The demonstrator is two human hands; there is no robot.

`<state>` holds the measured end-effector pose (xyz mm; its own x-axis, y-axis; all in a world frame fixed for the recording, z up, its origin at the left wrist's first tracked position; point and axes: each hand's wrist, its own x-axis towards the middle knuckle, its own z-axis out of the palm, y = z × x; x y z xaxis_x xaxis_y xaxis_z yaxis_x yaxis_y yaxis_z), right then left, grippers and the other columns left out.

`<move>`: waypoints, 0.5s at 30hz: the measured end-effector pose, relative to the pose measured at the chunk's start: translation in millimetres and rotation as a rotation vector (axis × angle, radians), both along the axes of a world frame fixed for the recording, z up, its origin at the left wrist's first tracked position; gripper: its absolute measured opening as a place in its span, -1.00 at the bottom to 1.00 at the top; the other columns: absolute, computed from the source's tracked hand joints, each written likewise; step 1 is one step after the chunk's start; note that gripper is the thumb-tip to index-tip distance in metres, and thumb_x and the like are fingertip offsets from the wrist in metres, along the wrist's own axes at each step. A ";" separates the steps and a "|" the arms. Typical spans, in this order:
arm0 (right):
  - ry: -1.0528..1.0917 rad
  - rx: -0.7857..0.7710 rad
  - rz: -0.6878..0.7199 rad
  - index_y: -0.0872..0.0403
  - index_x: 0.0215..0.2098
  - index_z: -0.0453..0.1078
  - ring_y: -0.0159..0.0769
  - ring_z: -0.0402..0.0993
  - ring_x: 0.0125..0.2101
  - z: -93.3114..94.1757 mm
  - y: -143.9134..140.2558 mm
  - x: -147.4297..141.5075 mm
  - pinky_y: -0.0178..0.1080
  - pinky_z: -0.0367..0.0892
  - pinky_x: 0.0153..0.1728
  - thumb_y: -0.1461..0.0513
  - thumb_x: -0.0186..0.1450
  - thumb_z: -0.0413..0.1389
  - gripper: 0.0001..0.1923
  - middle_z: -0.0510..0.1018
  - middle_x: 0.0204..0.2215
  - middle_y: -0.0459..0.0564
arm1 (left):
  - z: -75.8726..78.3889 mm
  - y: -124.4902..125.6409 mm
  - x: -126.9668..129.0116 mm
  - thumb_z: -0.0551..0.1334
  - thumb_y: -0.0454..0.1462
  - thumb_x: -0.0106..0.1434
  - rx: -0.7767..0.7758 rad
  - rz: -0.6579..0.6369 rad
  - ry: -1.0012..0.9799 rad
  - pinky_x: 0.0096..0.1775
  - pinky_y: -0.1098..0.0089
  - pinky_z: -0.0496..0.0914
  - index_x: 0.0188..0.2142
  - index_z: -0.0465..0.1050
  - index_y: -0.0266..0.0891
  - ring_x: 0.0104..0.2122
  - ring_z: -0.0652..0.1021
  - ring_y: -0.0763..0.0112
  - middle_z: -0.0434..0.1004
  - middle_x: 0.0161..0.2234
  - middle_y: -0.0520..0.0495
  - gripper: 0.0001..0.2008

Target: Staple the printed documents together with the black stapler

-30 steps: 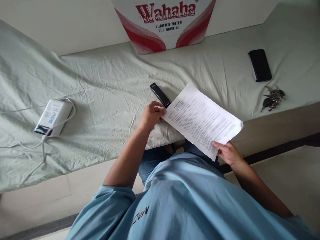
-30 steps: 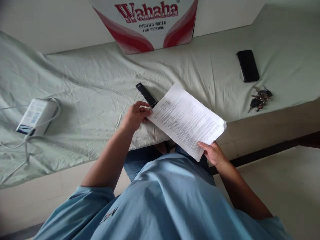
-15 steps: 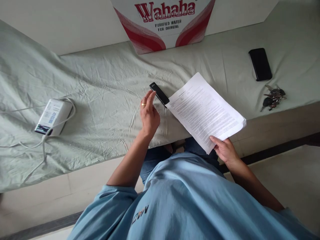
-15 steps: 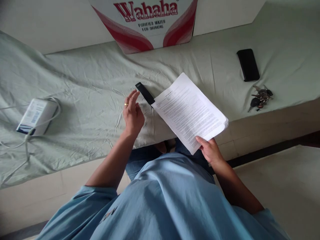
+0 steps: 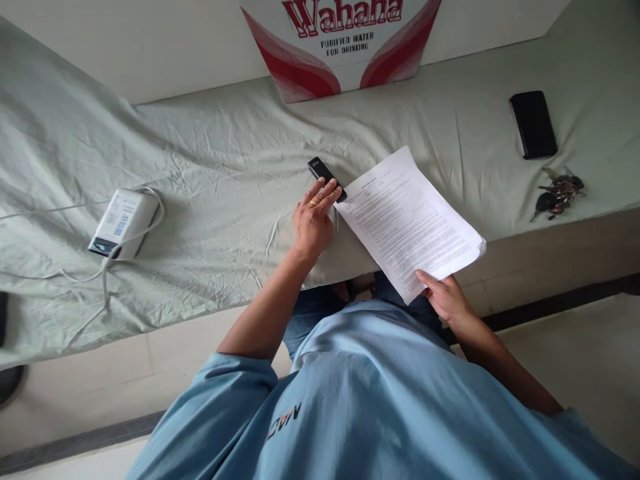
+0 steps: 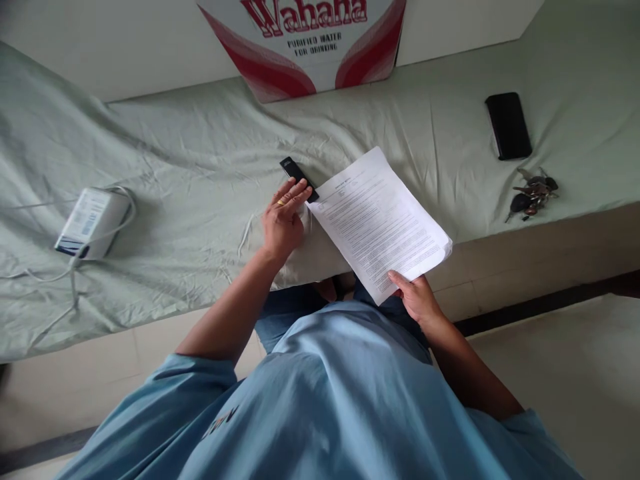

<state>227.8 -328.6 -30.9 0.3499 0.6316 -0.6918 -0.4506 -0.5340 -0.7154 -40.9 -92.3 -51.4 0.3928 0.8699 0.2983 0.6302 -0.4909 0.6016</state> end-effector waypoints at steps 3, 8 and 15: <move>0.000 0.003 -0.024 -0.10 0.03 0.69 0.05 0.73 0.14 -0.8 -8.8 1.4 0.00 0.72 0.03 -0.03 -0.01 0.65 -0.33 0.81 0.09 -0.04 | -6.1 2.5 3.7 0.10 -0.41 0.44 0.086 -0.011 -0.074 0.47 -0.03 0.36 0.27 0.63 -0.13 0.47 0.49 0.15 0.65 0.35 -0.13 -0.47; -0.020 -0.002 -0.082 -0.12 0.08 0.67 0.04 0.72 0.17 -1.6 -26.9 6.9 -0.02 0.72 0.04 0.00 -0.01 0.64 -0.30 0.81 0.11 -0.06 | -12.5 3.8 19.8 0.26 -0.10 0.49 0.149 0.066 -0.098 0.50 -0.14 0.30 0.22 0.61 -0.15 0.46 0.47 -0.04 0.61 0.37 -0.23 -0.61; 0.075 0.008 -0.196 -0.07 0.00 0.68 0.00 0.79 -0.01 -2.0 -30.1 1.8 -0.04 0.76 -0.06 0.04 -0.11 0.68 -0.28 0.85 -0.07 -0.03 | 3.3 40.2 -5.9 0.26 0.06 0.50 0.009 0.159 -0.159 0.52 -0.15 0.16 0.17 0.60 -0.16 0.52 0.33 -0.01 0.48 0.44 -0.24 -0.55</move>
